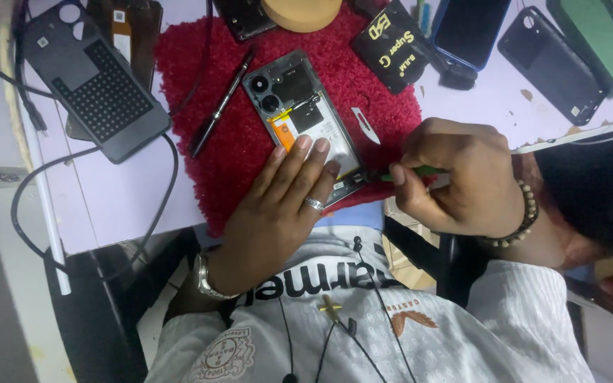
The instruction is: Using a precision screwdriver to work on the internal components of a disassembled smartphone at a repair bench.
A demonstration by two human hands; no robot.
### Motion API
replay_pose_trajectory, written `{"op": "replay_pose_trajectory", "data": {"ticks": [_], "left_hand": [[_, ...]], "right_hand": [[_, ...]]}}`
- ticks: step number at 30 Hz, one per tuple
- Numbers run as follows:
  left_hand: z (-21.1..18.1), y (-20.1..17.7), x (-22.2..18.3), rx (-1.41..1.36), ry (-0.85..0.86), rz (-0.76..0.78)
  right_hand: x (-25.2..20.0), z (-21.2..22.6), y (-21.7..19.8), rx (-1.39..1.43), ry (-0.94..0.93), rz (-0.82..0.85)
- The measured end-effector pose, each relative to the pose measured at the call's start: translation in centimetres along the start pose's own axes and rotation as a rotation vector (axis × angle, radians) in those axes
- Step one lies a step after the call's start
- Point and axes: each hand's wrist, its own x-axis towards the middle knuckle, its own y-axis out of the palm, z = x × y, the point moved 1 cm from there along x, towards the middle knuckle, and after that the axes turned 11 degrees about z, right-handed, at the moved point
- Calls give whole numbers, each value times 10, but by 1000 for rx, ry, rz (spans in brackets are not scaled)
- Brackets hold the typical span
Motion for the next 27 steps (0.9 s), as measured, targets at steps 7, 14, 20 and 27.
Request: {"op": "replay_pose_trajectory", "data": {"ticks": [7,14,20,27], "left_hand": [[3,5,-2,63,11,-12],[3,4,-1,51,3,-40],[3,6,-2,26,14,1],[4,3,-2,15,16,0]], "right_hand": [[-6,-9,2,66,29,-45],[-4,-11,4,84,9,-88],[-7,-9,6,50,22,-97],[-5,-11,3,82,-1,-35]]}}
